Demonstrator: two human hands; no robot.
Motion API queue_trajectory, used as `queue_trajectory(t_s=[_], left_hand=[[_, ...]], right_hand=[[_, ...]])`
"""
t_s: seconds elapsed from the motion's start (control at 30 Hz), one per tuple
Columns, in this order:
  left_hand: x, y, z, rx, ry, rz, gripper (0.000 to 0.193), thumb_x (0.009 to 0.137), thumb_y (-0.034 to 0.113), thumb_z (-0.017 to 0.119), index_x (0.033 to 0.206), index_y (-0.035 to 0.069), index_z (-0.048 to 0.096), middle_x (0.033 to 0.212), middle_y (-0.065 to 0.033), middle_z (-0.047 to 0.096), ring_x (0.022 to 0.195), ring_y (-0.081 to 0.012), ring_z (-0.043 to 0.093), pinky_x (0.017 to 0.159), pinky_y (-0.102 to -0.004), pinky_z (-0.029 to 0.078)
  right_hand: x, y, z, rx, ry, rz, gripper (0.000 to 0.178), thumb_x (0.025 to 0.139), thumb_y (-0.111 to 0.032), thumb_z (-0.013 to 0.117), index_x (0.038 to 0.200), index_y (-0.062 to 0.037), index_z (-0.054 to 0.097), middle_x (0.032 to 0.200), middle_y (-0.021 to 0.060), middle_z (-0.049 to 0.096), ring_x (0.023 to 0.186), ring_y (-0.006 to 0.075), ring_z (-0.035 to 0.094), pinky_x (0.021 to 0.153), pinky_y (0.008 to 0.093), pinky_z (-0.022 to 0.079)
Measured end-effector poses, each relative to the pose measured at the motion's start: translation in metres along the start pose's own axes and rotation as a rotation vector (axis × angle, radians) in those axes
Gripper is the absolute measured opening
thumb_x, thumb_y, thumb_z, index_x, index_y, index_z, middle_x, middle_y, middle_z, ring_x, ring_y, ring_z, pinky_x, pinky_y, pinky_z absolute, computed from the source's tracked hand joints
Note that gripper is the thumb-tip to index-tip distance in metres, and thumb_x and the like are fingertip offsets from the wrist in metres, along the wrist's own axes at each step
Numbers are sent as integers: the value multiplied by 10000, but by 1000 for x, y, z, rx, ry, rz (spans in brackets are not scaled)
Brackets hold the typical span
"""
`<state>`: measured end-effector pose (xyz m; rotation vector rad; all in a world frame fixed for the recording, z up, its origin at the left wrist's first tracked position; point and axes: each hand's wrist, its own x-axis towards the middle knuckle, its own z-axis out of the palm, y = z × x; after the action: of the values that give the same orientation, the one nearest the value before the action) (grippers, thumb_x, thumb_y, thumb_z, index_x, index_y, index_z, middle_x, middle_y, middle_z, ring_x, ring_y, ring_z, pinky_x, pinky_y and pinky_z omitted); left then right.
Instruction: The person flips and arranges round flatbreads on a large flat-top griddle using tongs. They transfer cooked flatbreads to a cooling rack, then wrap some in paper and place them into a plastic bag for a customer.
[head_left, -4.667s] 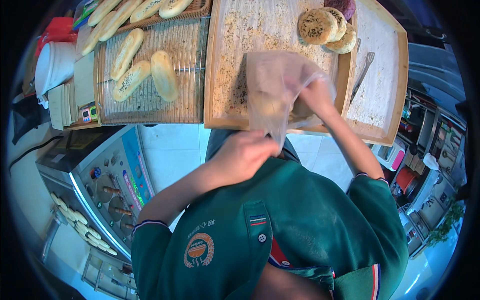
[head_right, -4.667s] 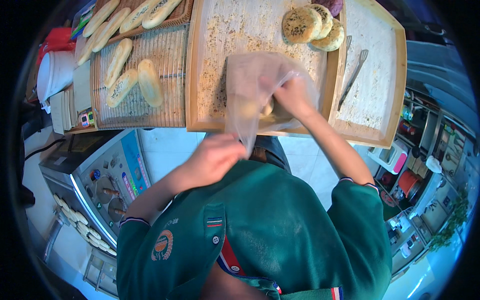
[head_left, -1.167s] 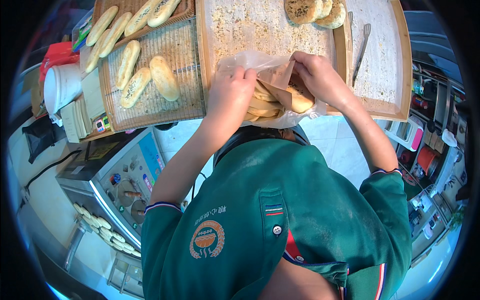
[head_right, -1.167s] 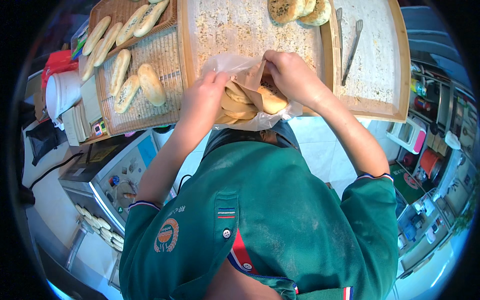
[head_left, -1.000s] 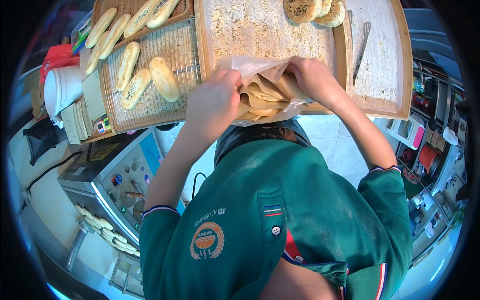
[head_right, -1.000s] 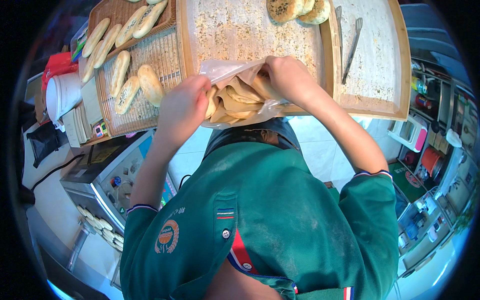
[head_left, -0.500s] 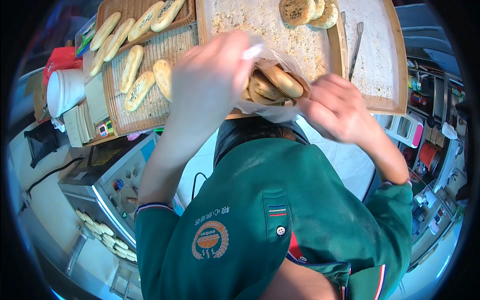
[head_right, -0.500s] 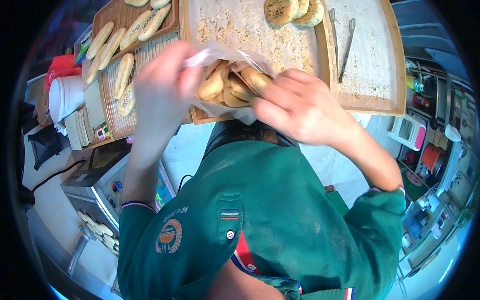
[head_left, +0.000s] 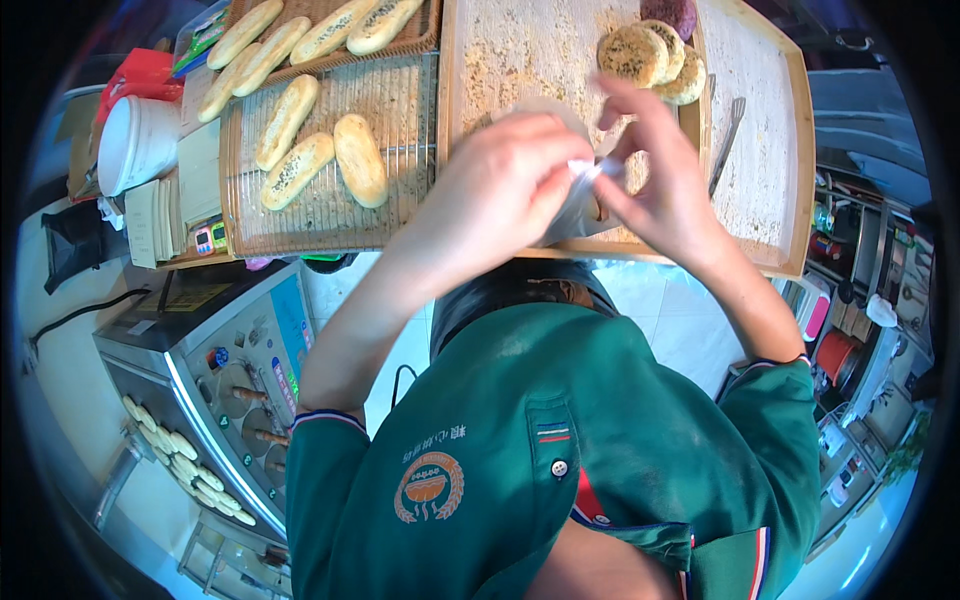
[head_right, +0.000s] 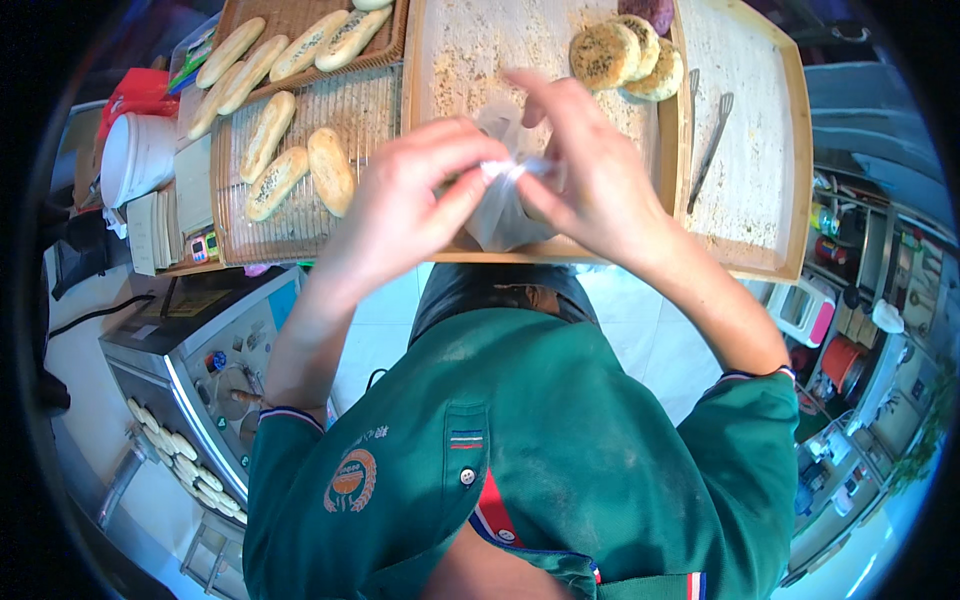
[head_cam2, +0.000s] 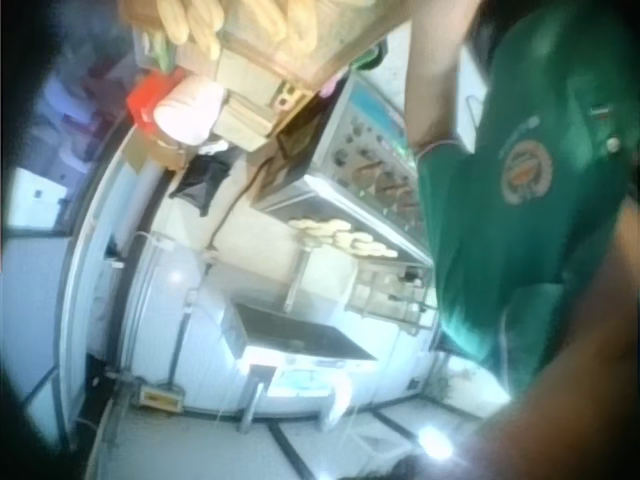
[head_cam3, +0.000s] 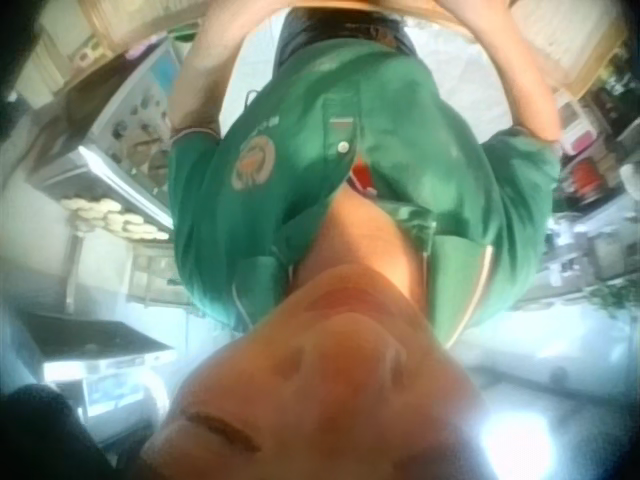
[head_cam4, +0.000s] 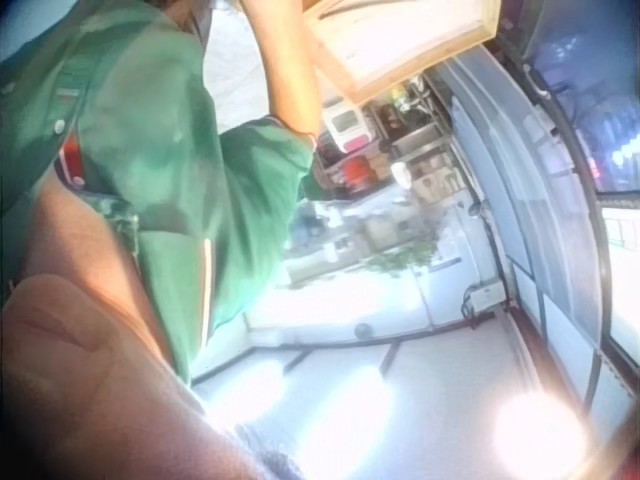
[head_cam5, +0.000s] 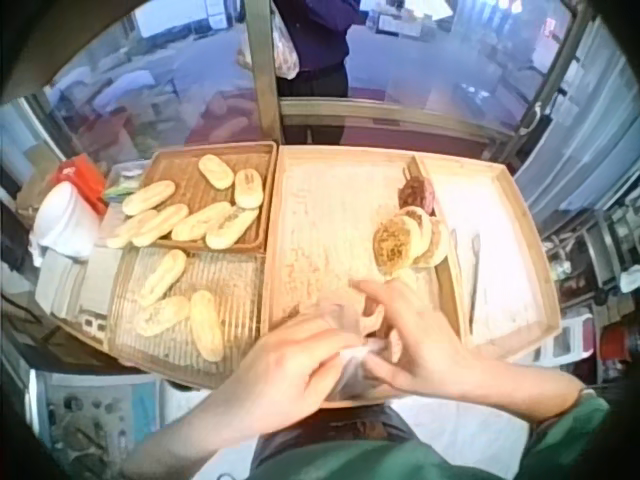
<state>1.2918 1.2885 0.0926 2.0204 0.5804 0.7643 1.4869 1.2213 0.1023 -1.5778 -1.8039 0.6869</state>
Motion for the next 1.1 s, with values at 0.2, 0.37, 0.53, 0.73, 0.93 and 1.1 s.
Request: queue_trajectory(t_s=[0.2,0.37,0.53,0.73,0.93,1.1], left_hand=[[4,-14,-16,-7,283,124,374,833,48,670,1193,16,577,1274,-173,540,1202,-329,531,999,-402,428],[-13,-60,-21,-496,557,-366,597,1014,409,425,1491,77,288,1554,-123,286,1436,-293,271,1160,-480,228],[26,-127,18,-1327,543,-733,751,966,568,447,1513,109,214,1543,-98,267,1380,-318,307,1110,-532,298],[124,-204,21,-1550,665,-702,633,960,476,528,1453,152,301,1438,-89,340,1281,-301,400,1002,-527,408],[168,-227,20,-1413,672,-703,717,951,403,551,1523,147,202,1560,-115,204,1397,-326,296,1067,-563,352],[186,-239,30,-1285,748,-686,783,898,225,657,1532,177,199,1544,-72,244,1390,-278,307,1089,-535,314]], right_hand=[[44,-9,-15,438,-367,412,182,873,-146,591,779,-1,644,682,39,612,714,138,601,696,264,469],[111,-33,-65,650,-237,146,276,1002,-255,538,857,-27,592,719,3,584,691,72,552,681,229,449],[181,-36,-75,533,-104,95,226,981,-259,589,970,-34,611,808,-13,596,737,69,564,774,279,521],[253,10,-75,785,81,259,180,958,-259,615,927,-83,607,805,-19,607,776,80,587,728,269,466],[313,76,-66,822,91,293,113,945,-207,594,925,-97,608,806,-10,622,786,98,605,712,271,461],[346,127,-53,839,70,389,121,936,-210,612,974,-98,640,864,14,660,861,130,646,771,313,487]])
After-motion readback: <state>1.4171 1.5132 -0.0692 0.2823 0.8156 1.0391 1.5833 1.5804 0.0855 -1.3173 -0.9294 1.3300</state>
